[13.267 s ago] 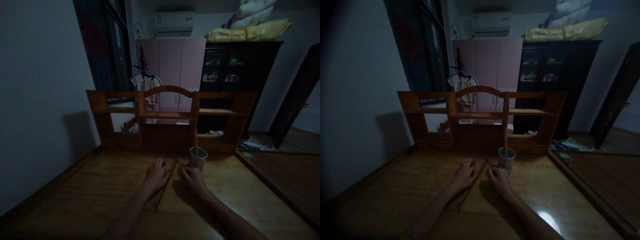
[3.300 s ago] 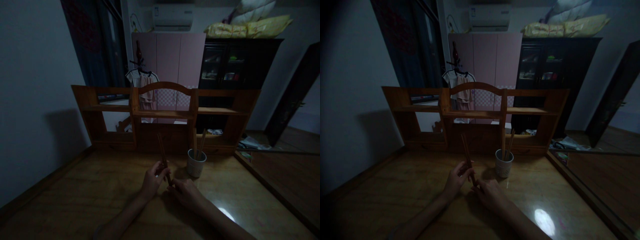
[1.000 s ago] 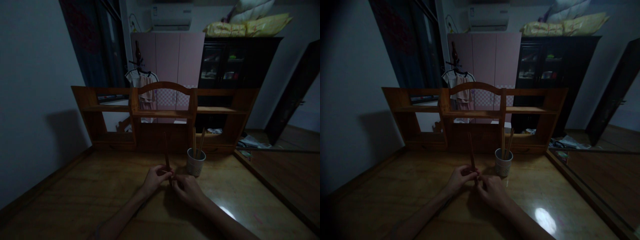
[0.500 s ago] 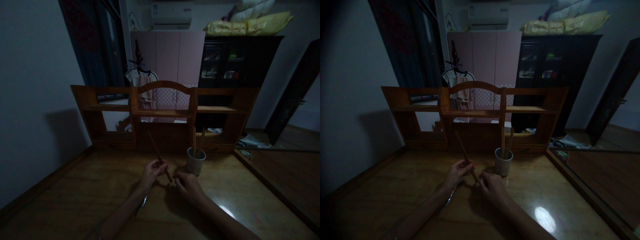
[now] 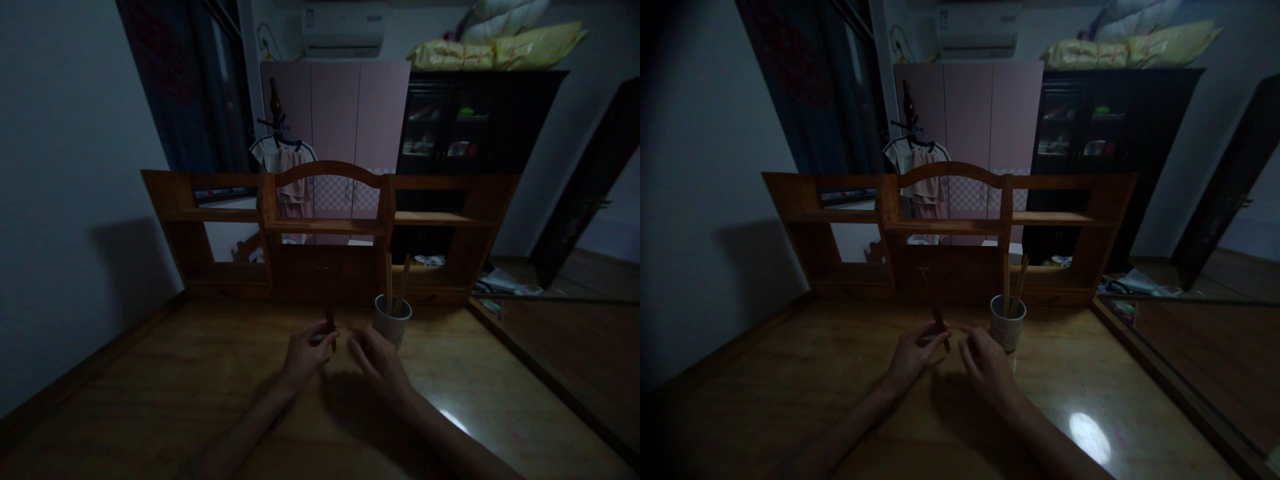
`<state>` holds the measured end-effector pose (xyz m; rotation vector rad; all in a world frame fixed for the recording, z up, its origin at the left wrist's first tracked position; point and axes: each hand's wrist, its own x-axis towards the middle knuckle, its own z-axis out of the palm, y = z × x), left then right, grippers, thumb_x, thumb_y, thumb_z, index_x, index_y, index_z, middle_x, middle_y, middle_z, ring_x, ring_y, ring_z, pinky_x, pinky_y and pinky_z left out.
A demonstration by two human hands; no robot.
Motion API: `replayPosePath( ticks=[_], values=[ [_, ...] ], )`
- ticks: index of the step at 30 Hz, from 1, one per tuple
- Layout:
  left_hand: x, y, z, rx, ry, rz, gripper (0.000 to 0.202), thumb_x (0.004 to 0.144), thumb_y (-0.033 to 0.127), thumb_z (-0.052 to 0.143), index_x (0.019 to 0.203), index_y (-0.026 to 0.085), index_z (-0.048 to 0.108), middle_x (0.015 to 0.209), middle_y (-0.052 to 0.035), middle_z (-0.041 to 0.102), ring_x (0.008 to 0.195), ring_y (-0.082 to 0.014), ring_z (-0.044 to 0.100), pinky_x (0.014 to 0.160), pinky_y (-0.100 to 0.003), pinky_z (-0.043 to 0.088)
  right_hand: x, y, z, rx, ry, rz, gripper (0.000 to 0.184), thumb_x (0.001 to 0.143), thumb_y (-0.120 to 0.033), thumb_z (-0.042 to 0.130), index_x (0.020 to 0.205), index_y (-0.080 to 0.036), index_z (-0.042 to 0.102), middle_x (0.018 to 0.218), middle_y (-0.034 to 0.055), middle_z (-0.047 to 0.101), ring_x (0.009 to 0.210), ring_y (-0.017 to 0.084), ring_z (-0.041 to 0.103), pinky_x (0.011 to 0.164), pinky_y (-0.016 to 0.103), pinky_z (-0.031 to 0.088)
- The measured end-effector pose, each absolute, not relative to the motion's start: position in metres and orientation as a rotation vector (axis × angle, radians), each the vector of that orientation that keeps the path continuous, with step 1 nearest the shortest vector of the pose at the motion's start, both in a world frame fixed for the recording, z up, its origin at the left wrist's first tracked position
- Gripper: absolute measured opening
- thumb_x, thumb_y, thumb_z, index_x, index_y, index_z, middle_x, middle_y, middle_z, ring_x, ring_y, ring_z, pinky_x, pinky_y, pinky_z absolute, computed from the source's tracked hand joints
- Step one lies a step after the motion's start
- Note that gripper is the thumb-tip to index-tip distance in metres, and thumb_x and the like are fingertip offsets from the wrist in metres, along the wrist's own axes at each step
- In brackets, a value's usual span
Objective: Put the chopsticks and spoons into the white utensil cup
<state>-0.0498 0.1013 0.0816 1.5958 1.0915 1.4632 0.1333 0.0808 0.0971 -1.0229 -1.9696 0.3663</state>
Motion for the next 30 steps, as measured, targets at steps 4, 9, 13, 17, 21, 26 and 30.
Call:
replayPosePath(
  ticks=[4,9,13,17,21,26,30],
  values=[
    [-0.046,0.092,0.085,1.804,1.046,1.281,0.02,0.081,0.03,0.063,0.099,0.023,0.071,0.097,-0.0045,0.071,0.083,-0.0199,0.068,0.068,-0.026,0.055,0.137,0.083,0.154,-0.85,-1.928,0.363,0.039,0.092,-0.03,0.053,0.13,-0.021,0.046,0.103,0.0067,0.058,0.086,0.017,0.059,0.078,0.027,0.047],
    [-0.044,0.088,0.083,1.925,0.987,1.135,0.018,0.079,0.029,0.066,0.095,0.026,0.072,0.093,-0.0012,0.073,0.082,-0.018,0.068,0.067,-0.024,0.054,0.143,0.086,0.203,-0.758,-2.02,0.321,0.011,0.09,-0.029,0.058,0.093,-0.019,0.061,0.087,0.0031,0.06,0.075,0.014,0.059,0.066,0.024,0.047],
    [-0.042,0.081,0.09,1.947,0.918,1.05,0.019,0.08,0.029,0.065,0.098,0.028,0.071,0.095,0.0019,0.073,0.084,-0.0162,0.068,0.067,-0.022,0.052,0.147,0.086,0.212,-0.805,-2.03,0.506,0.014,0.091,-0.032,0.057,0.099,-0.02,0.058,0.078,0.0001,0.06,0.063,0.012,0.057,0.057,0.022,0.046],
    [-0.041,0.079,0.092,1.941,0.876,1.01,0.02,0.08,0.03,0.065,0.099,0.028,0.071,0.096,0.0028,0.073,0.086,-0.016,0.068,0.069,-0.021,0.052,0.149,0.082,0.219,-0.779,-2.103,0.62,0.017,0.093,-0.034,0.053,0.101,-0.02,0.057,0.079,0.0002,0.061,0.061,0.011,0.058,0.056,0.022,0.046],
    [-0.039,0.079,0.089,1.91,0.823,1.0,0.026,0.08,0.032,0.065,0.105,0.029,0.069,0.099,0.0019,0.072,0.09,-0.0168,0.067,0.074,-0.023,0.052,0.156,0.079,0.234,-0.817,-2.179,0.573,0.018,0.094,-0.035,0.052,0.093,-0.018,0.058,0.071,-0.0005,0.059,0.062,0.012,0.058,0.055,0.022,0.046],
    [-0.043,0.081,0.091,1.968,0.876,1.089,0.04,0.078,0.038,0.068,0.116,0.031,0.062,0.118,0.0013,0.064,0.111,-0.0195,0.057,0.096,-0.029,0.043,0.207,0.097,0.27,-0.854,-1.935,0.493,0.024,0.092,-0.04,0.052,0.094,-0.016,0.057,0.078,0.0029,0.064,0.067,0.014,0.063,0.06,0.025,0.05],
    [-0.049,0.09,0.092,1.987,0.949,1.248,0.027,0.09,0.039,0.051,0.109,0.026,0.065,0.11,-0.0029,0.066,0.106,-0.0193,0.058,0.095,-0.03,0.042,0.267,0.119,0.293,-0.9,-1.678,0.413,0.025,0.089,-0.041,0.057,0.093,-0.017,0.058,0.08,0.0044,0.064,0.069,0.015,0.065,0.067,0.028,0.053]
  ],
)
